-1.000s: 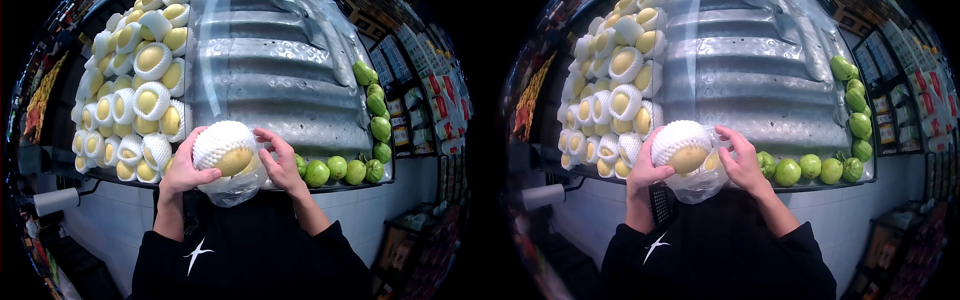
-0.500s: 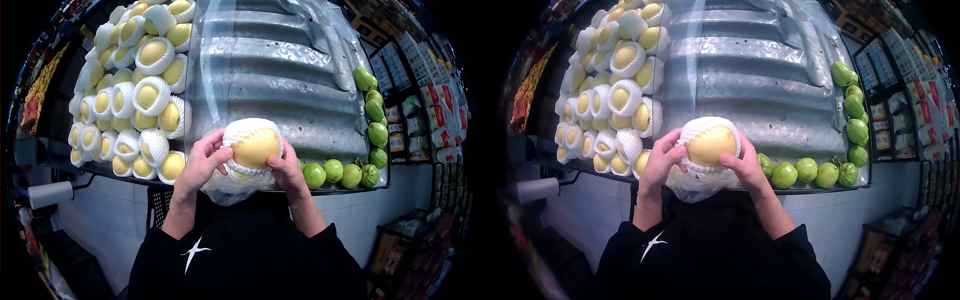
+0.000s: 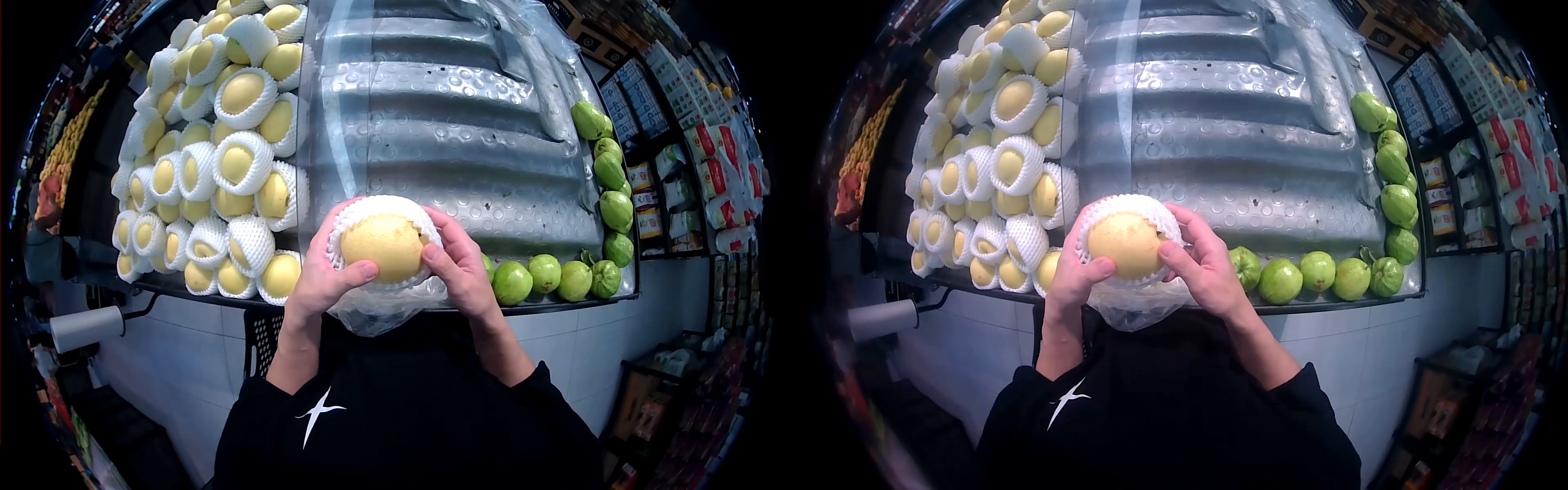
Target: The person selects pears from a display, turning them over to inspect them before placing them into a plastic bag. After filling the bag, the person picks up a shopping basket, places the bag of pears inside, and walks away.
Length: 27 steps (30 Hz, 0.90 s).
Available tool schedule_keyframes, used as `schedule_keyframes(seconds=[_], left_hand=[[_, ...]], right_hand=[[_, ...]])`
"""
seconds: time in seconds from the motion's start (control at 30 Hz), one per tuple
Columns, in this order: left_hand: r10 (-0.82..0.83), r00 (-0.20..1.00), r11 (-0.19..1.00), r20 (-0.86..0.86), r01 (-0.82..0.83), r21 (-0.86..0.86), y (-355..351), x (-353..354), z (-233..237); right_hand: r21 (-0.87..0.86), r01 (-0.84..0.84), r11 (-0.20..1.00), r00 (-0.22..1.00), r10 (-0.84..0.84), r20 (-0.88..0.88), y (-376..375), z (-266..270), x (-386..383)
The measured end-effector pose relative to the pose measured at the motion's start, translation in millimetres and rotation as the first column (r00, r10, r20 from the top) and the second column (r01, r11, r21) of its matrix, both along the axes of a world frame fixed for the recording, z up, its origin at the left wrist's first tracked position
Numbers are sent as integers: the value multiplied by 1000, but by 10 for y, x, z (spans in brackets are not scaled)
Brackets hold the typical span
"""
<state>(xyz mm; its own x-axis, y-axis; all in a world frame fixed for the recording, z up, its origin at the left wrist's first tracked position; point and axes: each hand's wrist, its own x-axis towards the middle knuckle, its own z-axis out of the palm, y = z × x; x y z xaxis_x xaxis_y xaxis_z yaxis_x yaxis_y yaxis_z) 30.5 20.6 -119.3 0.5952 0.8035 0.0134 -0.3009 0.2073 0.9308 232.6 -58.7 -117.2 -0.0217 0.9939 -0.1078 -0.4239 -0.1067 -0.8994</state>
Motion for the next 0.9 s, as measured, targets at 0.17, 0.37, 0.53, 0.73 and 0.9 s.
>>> schedule_keyframes(seconds=[0.17,0.37,0.53,0.73,0.9], left_hand=[[6,1000,997,10,-5,-83,-3,-65,37],[-48,999,990,-15,46,-130,-26,11,354],[-435,873,899,-221,436,-48,241,-303,391],[28,957,957,-289,58,285,39,58,278],[-66,965,994,-254,85,64,88,3,167]], right_hand=[[224,-121,967,979,79,187,-56,89,57],[605,-249,757,550,-403,731,-7,295,29],[412,38,910,944,-168,285,-30,85,38],[70,47,996,999,-48,6,-14,-260,66],[-26,-56,998,990,52,-133,-74,-204,125]])
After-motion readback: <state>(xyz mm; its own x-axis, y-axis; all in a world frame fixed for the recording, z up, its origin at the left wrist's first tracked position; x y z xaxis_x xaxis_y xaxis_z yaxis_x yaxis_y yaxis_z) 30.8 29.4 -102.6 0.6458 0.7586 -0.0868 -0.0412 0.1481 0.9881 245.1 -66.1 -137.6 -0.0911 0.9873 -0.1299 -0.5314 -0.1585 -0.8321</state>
